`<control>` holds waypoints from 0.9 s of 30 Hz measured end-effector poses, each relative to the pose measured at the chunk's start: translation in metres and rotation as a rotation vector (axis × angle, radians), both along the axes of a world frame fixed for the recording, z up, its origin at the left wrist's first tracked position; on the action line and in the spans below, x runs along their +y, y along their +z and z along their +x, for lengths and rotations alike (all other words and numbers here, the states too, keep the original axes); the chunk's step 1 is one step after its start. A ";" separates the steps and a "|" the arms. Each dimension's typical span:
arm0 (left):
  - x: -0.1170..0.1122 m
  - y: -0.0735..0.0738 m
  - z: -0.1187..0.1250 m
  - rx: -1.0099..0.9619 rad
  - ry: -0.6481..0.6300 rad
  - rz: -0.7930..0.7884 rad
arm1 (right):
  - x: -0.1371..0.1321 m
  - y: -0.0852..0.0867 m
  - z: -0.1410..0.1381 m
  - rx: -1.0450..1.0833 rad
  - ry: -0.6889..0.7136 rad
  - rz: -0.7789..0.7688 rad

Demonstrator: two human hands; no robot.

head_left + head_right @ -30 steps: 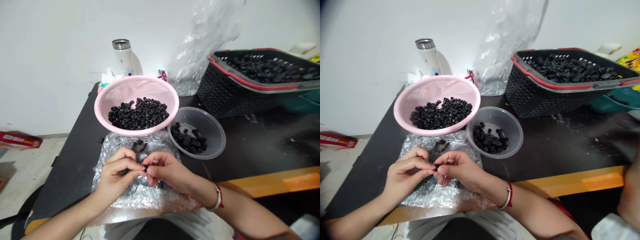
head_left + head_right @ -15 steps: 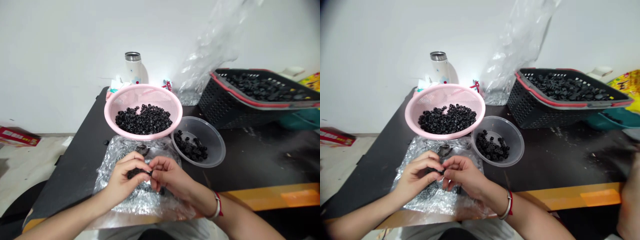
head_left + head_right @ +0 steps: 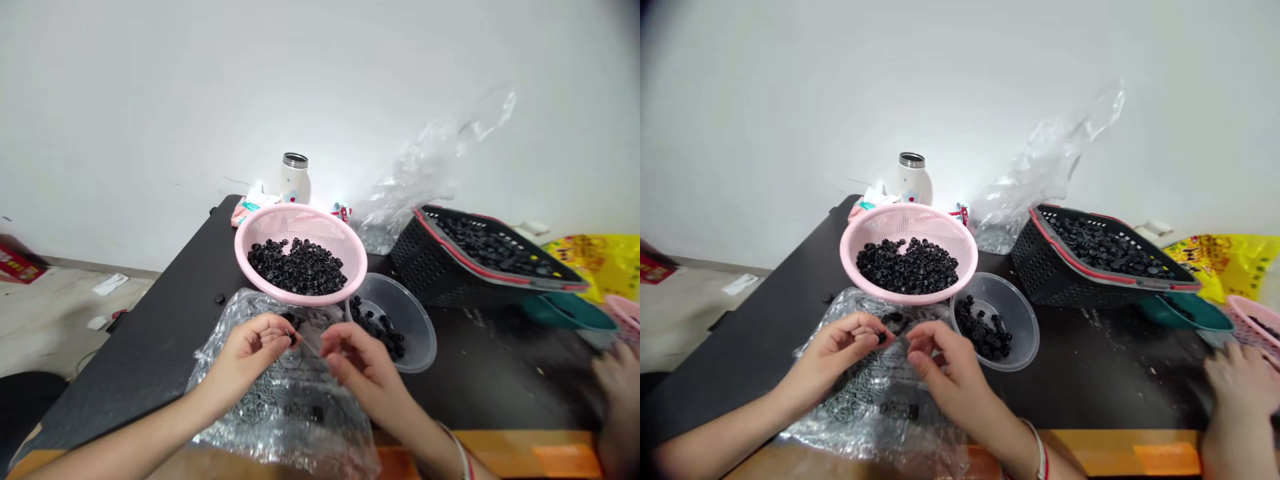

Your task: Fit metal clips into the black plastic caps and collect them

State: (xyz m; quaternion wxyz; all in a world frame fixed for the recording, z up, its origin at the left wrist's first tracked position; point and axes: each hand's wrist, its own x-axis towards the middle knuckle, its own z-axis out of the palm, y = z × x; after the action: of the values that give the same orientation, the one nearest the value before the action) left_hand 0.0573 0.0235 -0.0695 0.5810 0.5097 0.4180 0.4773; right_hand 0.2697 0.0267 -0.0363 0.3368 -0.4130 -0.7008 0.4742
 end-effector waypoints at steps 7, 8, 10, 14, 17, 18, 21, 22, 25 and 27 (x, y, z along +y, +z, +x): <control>0.000 -0.013 0.002 -0.079 -0.143 -0.065 | 0.115 0.046 -0.013 -0.883 0.123 0.389; 0.001 -0.014 0.002 -0.083 -0.146 -0.066 | 0.130 0.044 -0.018 -0.922 0.157 0.359; 0.003 -0.016 0.002 -0.090 -0.151 -0.071 | 0.150 0.037 -0.027 -1.002 0.217 0.308; 0.008 -0.018 0.002 -0.136 -0.129 -0.107 | 0.157 0.025 -0.042 -1.134 0.263 0.270; 0.009 -0.018 0.002 -0.189 -0.089 -0.116 | 0.151 0.023 -0.047 -1.201 0.237 0.277; 0.008 -0.018 0.002 -0.182 -0.090 -0.111 | 0.149 0.024 -0.048 -1.221 0.227 0.278; 0.007 -0.013 0.001 -0.132 -0.119 -0.114 | 0.146 0.027 -0.050 -1.286 0.205 0.272; 0.007 -0.012 0.001 -0.127 -0.123 -0.122 | 0.145 0.029 -0.051 -1.307 0.202 0.267; 0.006 -0.010 0.000 -0.156 -0.113 -0.167 | 0.145 0.033 -0.054 -1.355 0.213 0.250; 0.007 -0.011 -0.001 -0.177 -0.109 -0.209 | 0.145 0.035 -0.055 -1.371 0.227 0.240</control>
State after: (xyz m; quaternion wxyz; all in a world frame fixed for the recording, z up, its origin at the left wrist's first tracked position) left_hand 0.0567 0.0304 -0.0810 0.6907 0.4241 0.3844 0.4420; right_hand 0.2152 0.1720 -0.0018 -0.1887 -0.5031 -0.8413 0.0587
